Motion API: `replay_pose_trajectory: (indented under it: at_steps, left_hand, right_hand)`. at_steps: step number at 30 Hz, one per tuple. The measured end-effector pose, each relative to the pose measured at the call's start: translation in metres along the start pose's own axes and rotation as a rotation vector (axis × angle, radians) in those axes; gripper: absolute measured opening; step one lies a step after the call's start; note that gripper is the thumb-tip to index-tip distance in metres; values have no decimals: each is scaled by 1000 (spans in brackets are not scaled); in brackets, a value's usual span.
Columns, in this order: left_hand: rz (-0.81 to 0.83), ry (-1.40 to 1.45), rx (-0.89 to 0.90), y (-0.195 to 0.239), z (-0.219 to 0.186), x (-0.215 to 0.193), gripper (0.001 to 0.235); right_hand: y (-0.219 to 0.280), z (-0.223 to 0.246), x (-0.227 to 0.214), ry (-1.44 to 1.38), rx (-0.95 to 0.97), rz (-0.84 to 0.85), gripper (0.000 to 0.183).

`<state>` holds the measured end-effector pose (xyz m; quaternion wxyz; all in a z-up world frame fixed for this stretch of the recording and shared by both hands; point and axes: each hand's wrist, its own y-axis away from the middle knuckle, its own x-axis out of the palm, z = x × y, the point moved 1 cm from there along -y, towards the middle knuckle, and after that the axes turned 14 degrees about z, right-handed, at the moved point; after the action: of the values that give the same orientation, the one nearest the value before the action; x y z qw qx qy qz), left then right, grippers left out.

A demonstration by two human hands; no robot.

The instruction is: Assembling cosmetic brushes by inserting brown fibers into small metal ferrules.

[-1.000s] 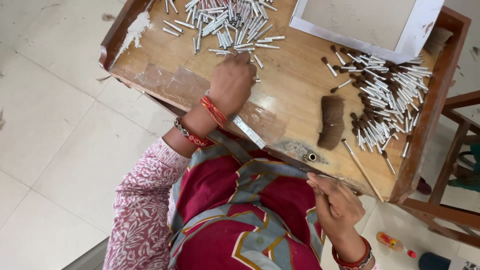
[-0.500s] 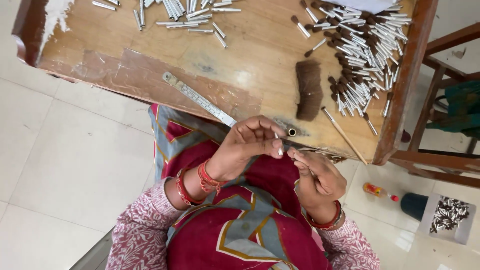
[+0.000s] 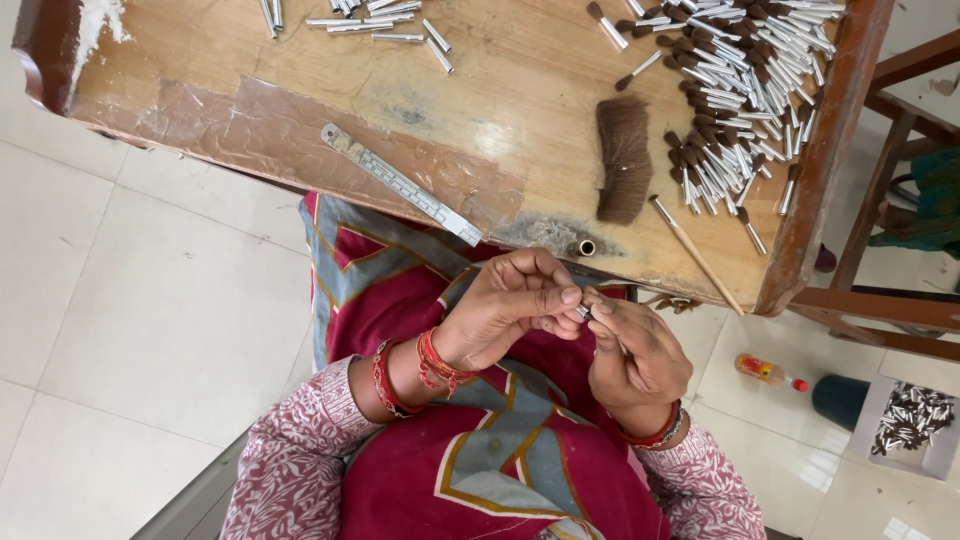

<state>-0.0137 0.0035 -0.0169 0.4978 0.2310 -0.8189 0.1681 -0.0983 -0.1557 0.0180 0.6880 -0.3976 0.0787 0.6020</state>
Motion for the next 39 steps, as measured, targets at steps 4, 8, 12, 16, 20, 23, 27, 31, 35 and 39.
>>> replay_pose_trajectory:
  at_steps: [4,8,12,16,20,23,27,31,35,39]
  left_hand:
    - [8,-16,11,1,1,1,13]
    - [-12,11,-12,1,0,3,12]
    - [-27,0,-36,0,-4,-1,12]
    - [-95,-145,25,-1,-7,-6,14]
    - [-114,-258,150,-2,-5,-10,12]
    - [-110,-262,147,-1,-3,-12,10]
    - [-93,-244,146,-1,-4,-11,8]
    - [-81,-250,156,0,-3,-14,8]
    - [-57,-256,155,0,-3,-16,8]
    - [-95,-258,153,1,-3,-17,8]
  right_hand:
    - [-1,3,-1,-3,1,-2,12]
    - [-5,6,-5,-6,7,24,13]
    - [-19,13,-12,25,-63,78,16]
    - [-30,21,-17,100,-87,163,21]
    - [-30,16,-17,0,73,230,25]
    - [-30,18,-16,-67,126,219,27]
    - [-30,20,-15,-26,131,206,30]
    - [-29,19,-16,-62,134,252,32]
    - [-28,19,-18,-55,180,269,35]
    - [-43,31,-19,-94,204,298,37]
